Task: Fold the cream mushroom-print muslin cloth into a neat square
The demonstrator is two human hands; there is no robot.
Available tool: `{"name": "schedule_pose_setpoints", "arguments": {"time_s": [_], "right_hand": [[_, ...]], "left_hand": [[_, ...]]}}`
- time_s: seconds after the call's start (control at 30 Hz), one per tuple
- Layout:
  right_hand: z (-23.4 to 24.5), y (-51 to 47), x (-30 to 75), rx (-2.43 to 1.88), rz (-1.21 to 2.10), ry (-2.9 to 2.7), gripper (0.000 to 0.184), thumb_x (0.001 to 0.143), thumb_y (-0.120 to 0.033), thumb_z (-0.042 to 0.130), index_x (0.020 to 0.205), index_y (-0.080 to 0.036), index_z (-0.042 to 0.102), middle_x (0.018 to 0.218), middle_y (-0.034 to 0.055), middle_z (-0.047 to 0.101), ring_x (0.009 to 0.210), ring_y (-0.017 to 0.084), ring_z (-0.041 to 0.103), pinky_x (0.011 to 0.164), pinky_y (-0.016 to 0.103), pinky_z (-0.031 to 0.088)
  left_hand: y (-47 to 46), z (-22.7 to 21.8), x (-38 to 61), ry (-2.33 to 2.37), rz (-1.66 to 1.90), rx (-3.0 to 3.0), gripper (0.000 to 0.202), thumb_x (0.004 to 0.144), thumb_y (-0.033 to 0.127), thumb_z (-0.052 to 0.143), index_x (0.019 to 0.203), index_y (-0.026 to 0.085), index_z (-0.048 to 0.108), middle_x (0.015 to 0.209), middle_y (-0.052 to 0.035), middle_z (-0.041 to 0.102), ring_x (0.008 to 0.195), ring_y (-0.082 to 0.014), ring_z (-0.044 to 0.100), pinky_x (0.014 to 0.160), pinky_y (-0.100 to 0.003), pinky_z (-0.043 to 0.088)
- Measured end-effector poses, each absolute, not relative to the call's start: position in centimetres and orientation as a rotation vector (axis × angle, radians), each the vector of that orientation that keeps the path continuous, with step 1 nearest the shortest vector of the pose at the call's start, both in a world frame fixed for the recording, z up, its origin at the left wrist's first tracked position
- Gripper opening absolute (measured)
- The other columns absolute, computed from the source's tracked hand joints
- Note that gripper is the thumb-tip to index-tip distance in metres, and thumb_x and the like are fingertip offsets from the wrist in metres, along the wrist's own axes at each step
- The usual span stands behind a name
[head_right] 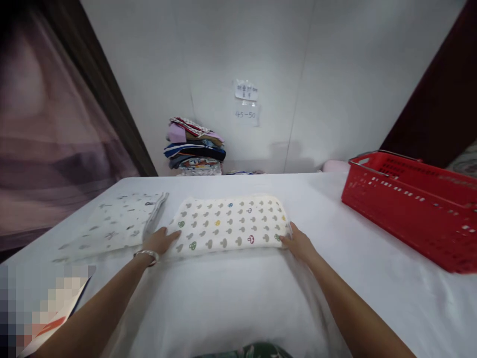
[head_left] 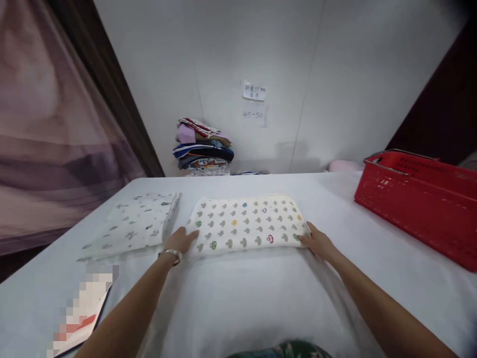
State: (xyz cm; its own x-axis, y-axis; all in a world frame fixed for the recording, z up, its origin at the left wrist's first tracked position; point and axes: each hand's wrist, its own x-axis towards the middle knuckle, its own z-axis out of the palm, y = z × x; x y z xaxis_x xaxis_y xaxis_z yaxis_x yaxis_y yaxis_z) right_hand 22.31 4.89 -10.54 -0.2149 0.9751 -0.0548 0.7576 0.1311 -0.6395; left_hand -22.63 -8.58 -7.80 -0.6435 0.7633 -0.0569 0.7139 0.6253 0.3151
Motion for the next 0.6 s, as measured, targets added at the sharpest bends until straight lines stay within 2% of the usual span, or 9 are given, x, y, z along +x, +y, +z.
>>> {"name": "schedule_pose_setpoints", "arguments": {"time_s": [0.13, 0.23, 0.37, 0.43, 0.5, 0.6], "right_hand": [[-9.9, 4.9, 22.9, -1.627, 0.934, -1.892, 0.064, 0.072, -0.039, 0.058, 0.131, -0.020, 0.039, 0.087, 0.0028, 0.063, 0.073, 0.018, 0.060, 0.062, 0.028, 0.047], [-9.9, 4.1, 24.2, -1.615, 0.996, -1.795, 0.070, 0.069, -0.036, 0.062, 0.132, -0.016, 0.039, 0.085, 0.0020, 0.062, 0.072, 0.018, 0.060, 0.064, 0.028, 0.048], [-9.8, 2.8, 25.4, -1.525, 1.127, -1.986, 0.054, 0.072, -0.033, 0.058, 0.123, -0.021, 0.049, 0.096, 0.0035, 0.064, 0.084, 0.021, 0.060, 0.074, 0.032, 0.048], [-9.3, 2.6, 25.1, -1.573, 0.889, -2.123, 0.052, 0.074, -0.033, 0.054, 0.125, -0.021, 0.047, 0.109, 0.0075, 0.060, 0.097, 0.025, 0.057, 0.083, 0.038, 0.046], [-8.4, 2.6, 23.8, -1.554, 0.562, -2.219, 0.054, 0.077, -0.034, 0.051, 0.128, -0.017, 0.044, 0.124, 0.0117, 0.051, 0.113, 0.027, 0.047, 0.094, 0.042, 0.038], [-7.1, 2.7, 20.2, -1.301, 0.397, -2.344, 0.054, 0.083, -0.040, 0.045, 0.131, -0.017, 0.040, 0.140, 0.0102, 0.032, 0.129, 0.024, 0.029, 0.103, 0.040, 0.029]], "left_hand": [[-11.7, -6.8, -21.0, 2.588, 0.346, 1.206, 0.056, 0.074, 0.060, 0.039, 0.103, 0.013, 0.052, 0.102, -0.0166, 0.062, 0.092, -0.0302, 0.060, 0.074, -0.037, 0.045], [-14.8, -7.1, -19.8, 2.530, 0.310, 1.182, 0.061, 0.073, 0.063, 0.038, 0.107, 0.014, 0.050, 0.101, -0.0156, 0.062, 0.092, -0.0312, 0.059, 0.075, -0.038, 0.045], [-17.2, -7.8, -19.1, 2.527, 0.216, 1.092, 0.071, 0.073, 0.064, 0.037, 0.122, 0.012, 0.041, 0.099, -0.0157, 0.063, 0.092, -0.0318, 0.060, 0.078, -0.041, 0.045], [-17.2, -7.7, -19.0, 2.591, 0.242, 1.109, 0.073, 0.075, 0.062, 0.036, 0.130, 0.013, 0.033, 0.110, -0.0161, 0.059, 0.099, -0.0315, 0.057, 0.083, -0.042, 0.043], [-16.4, -7.2, -18.5, 2.680, 0.322, 1.233, 0.071, 0.077, 0.056, 0.039, 0.133, 0.014, 0.030, 0.126, -0.0161, 0.050, 0.111, -0.0305, 0.050, 0.091, -0.043, 0.040], [-14.3, -6.6, -17.1, 2.685, 0.456, 1.573, 0.065, 0.077, 0.049, 0.045, 0.131, 0.014, 0.035, 0.137, -0.0141, 0.038, 0.125, -0.0269, 0.037, 0.102, -0.038, 0.032]]}}
